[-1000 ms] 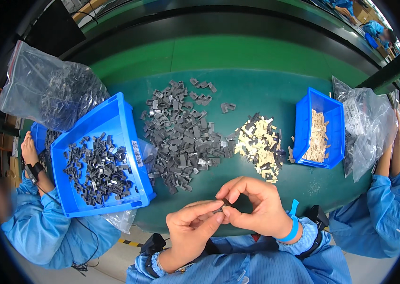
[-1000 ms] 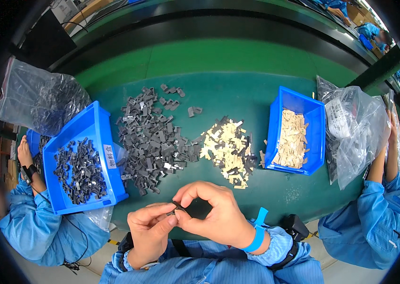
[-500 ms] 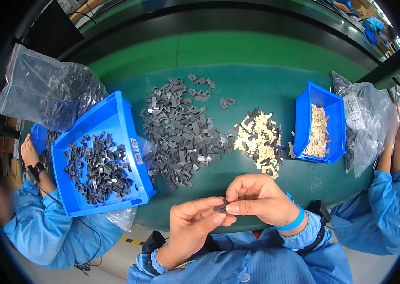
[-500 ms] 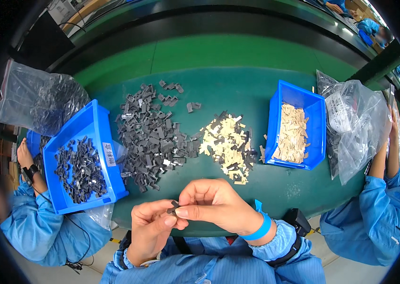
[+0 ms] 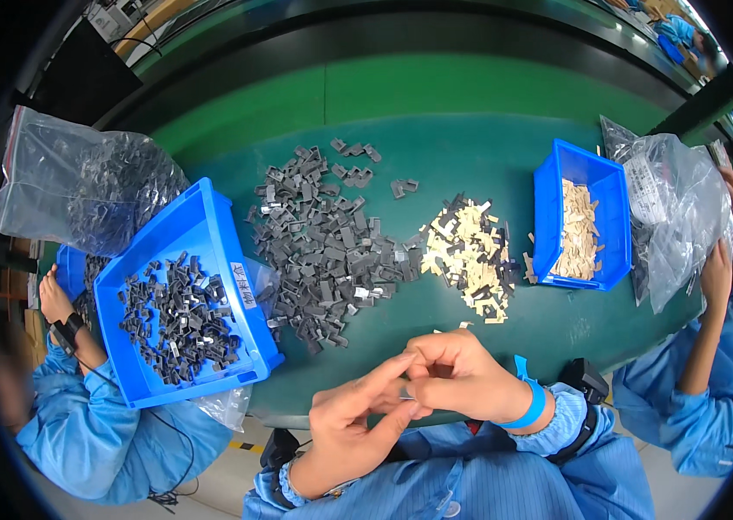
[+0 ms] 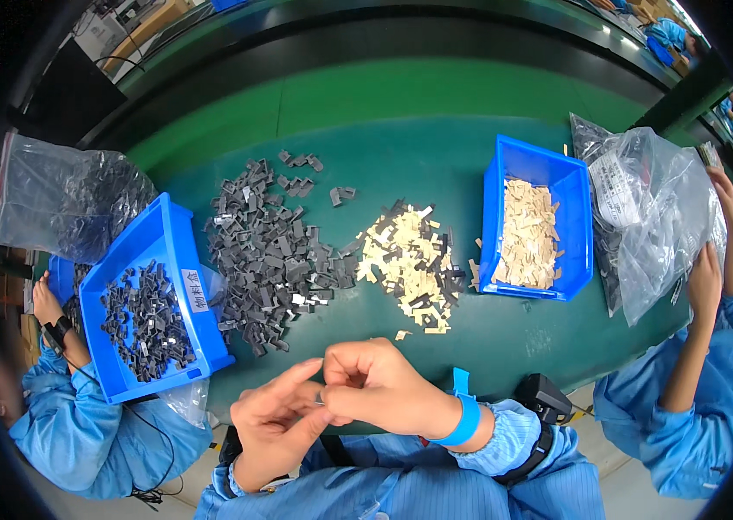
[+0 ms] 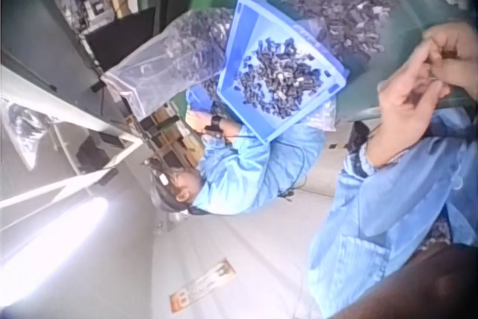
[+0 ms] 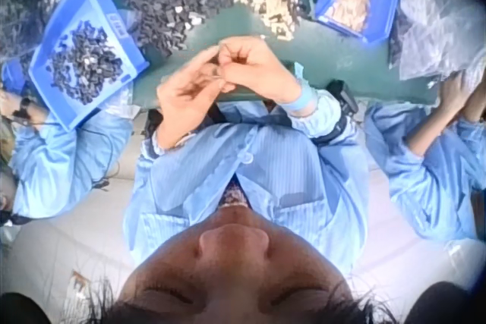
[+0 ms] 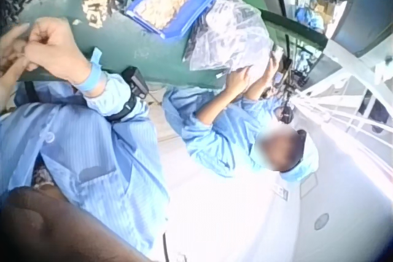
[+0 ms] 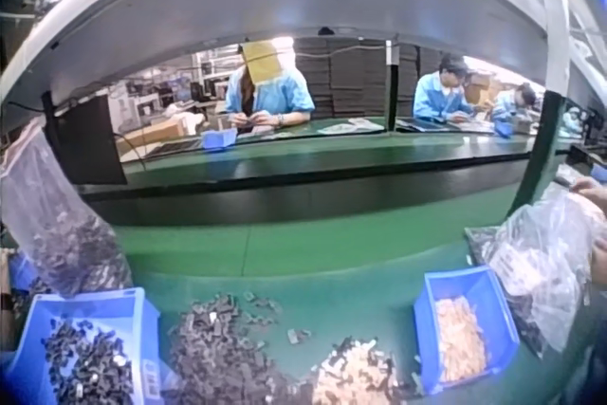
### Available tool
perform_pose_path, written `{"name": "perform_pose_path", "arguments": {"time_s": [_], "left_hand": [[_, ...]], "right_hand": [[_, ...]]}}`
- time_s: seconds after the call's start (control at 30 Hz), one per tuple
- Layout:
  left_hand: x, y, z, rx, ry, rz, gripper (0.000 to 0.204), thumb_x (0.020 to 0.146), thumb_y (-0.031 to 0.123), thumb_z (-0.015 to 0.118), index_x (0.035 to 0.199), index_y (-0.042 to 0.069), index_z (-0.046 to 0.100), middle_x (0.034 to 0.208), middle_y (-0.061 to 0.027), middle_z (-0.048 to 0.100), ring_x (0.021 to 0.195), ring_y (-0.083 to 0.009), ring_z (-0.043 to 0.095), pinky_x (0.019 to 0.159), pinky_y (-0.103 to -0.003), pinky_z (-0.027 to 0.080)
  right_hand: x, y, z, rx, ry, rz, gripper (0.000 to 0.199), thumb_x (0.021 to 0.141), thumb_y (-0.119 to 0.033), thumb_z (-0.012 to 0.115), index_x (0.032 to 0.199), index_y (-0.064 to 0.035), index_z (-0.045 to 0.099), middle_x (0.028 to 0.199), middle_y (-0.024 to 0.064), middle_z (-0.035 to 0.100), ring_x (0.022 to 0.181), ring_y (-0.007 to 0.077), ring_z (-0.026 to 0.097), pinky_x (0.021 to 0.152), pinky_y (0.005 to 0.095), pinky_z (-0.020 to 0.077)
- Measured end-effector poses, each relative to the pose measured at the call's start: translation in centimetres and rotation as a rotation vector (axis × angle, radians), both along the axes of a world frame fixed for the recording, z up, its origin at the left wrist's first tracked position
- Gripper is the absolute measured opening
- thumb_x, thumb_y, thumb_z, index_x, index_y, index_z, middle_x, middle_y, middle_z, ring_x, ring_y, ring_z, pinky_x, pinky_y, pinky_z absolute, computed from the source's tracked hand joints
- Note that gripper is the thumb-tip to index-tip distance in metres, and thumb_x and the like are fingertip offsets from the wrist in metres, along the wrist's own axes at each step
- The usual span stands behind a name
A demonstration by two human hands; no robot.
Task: Assembling two small plastic pieces (one black, one white) together by hand at an assembly station.
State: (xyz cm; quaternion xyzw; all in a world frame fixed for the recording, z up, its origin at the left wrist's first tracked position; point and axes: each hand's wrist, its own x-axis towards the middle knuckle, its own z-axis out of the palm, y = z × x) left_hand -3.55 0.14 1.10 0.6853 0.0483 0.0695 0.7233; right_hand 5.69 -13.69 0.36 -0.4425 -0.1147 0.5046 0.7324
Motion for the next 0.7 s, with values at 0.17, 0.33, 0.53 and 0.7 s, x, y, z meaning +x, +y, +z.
{"name": "perform_pose_path", "arguments": {"time_s": [0.17,0.33,0.53,0.7], "left_hand": [[0.0,0.1,0.0,-0.313,0.089,0.011,0.032,0.08,-0.008,0.057,0.112,-0.002,0.056,0.085,-0.0158,0.065,0.074,-0.0226,0.066,0.066,-0.03,0.055],[-0.2,-0.4,-0.9,-0.93,0.137,-0.003,0.02,0.086,0.0,0.053,0.105,-0.001,0.06,0.086,-0.0172,0.064,0.075,-0.0243,0.064,0.067,-0.03,0.055],[-1.1,-0.3,-1.4,-1.239,0.354,-0.018,0.019,0.087,0.002,0.053,0.103,0.0,0.061,0.085,-0.0168,0.065,0.079,-0.0225,0.064,0.063,-0.026,0.053],[-2.7,0.1,-0.5,-1.025,0.37,-0.033,0.009,0.084,0.003,0.054,0.091,0.0,0.059,0.082,-0.0161,0.063,0.068,-0.0191,0.062,0.056,-0.027,0.052]], "right_hand": [[-0.1,-0.2,0.4,-0.053,-0.04,-0.021,0.016,0.085,-0.009,0.059,0.073,-0.0002,0.053,0.064,0.002,0.055,0.062,0.0047,0.053,0.053,0.0189,0.0424],[-1.8,-0.2,0.1,0.051,-0.06,-0.279,0.013,0.086,-0.012,0.06,0.082,0.0009,0.058,0.073,0.0047,0.061,0.065,0.0069,0.057,0.055,0.0199,0.0443],[-0.8,-0.3,-1.5,0.017,-1.031,-0.395,0.016,0.075,-0.011,0.069,0.075,0.0003,0.058,0.069,0.0095,0.058,0.053,0.0178,0.054,0.063,0.031,0.0472],[-0.3,-0.6,-1.6,0.097,-1.329,-0.325,0.019,0.07,-0.015,0.073,0.071,-0.0034,0.057,0.067,0.005,0.054,0.058,0.0188,0.051,0.06,0.0322,0.0437]]}}
